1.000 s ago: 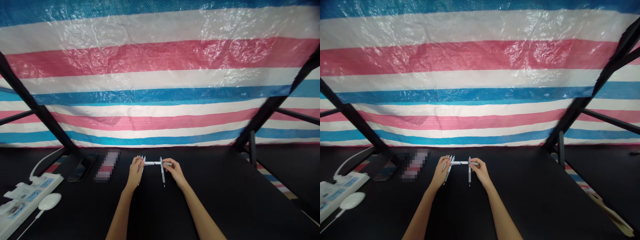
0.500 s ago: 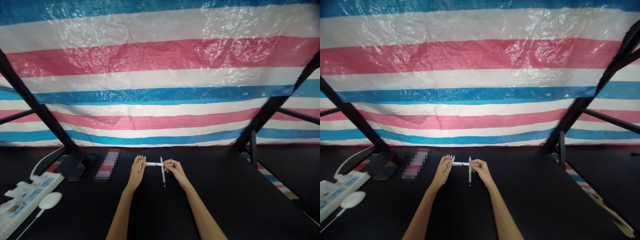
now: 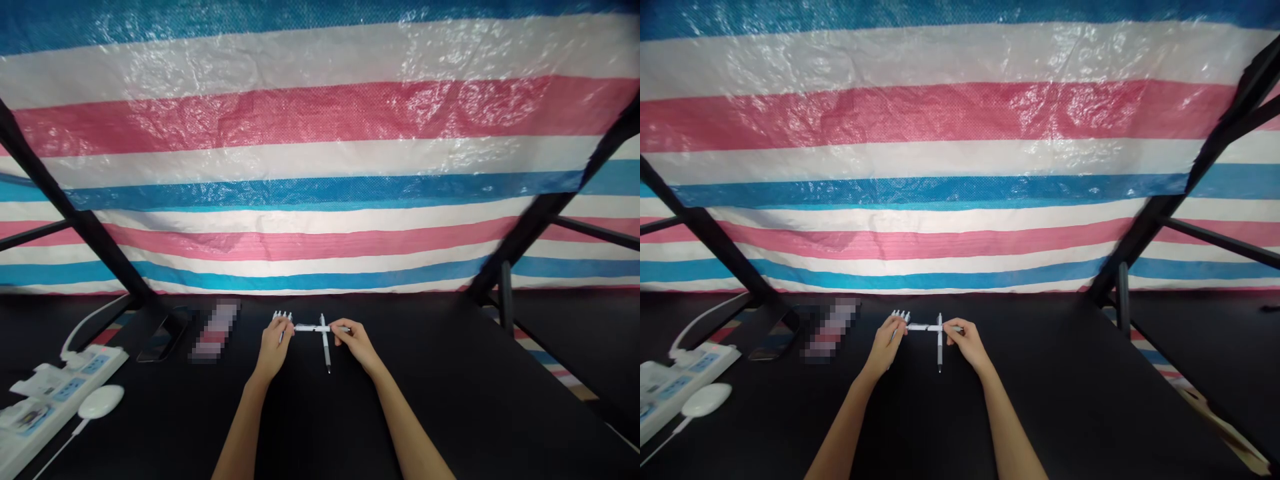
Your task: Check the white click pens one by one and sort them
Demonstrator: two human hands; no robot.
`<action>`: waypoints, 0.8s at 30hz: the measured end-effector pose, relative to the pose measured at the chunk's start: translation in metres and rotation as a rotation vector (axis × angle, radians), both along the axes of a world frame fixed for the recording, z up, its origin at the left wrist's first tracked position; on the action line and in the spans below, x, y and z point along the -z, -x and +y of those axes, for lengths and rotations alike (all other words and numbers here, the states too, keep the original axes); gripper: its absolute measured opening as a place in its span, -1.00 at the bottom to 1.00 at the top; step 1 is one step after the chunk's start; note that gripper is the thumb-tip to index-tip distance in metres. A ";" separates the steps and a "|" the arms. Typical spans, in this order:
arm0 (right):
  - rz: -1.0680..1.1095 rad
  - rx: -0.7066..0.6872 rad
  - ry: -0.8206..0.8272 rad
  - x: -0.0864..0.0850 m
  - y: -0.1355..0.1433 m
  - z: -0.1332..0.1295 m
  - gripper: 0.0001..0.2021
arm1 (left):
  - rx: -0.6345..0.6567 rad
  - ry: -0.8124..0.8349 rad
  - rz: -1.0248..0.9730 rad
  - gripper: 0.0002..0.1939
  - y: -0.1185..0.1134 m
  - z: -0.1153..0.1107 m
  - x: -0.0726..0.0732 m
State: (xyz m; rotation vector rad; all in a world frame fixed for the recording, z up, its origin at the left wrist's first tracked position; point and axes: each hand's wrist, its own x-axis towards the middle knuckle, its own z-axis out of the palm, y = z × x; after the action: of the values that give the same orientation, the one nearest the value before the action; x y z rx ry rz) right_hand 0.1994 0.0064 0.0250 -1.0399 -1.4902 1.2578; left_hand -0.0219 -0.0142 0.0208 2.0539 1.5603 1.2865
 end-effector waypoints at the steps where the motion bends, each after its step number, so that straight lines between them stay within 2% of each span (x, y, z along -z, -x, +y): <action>1: 0.000 -0.007 -0.006 0.001 0.000 0.000 -0.62 | -0.001 -0.003 0.007 -0.66 0.000 0.000 0.001; 8: -0.099 -0.010 -0.018 0.004 -0.001 0.001 -0.56 | -0.049 -0.016 -0.065 -0.75 -0.002 0.000 0.004; 13: 0.074 -0.059 0.038 0.001 -0.003 0.000 -0.53 | -0.072 -0.028 -0.105 -0.77 -0.002 0.000 0.006; 16: 0.130 -0.099 0.056 0.002 -0.006 0.002 -0.59 | -0.085 -0.034 -0.121 -0.79 -0.001 0.000 0.007; 20: 0.060 -0.059 0.024 0.006 -0.008 0.006 -0.63 | -0.077 -0.042 -0.127 -0.80 -0.002 0.001 0.008; 24: -0.015 0.005 -0.012 0.008 -0.009 0.007 -0.57 | -0.075 -0.042 -0.125 -0.80 -0.003 0.001 0.007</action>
State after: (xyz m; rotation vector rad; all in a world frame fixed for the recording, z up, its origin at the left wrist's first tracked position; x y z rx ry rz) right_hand 0.2086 0.0136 0.0169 -1.0466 -1.5043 1.2389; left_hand -0.0191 -0.0134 0.0135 1.9153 1.5814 1.4556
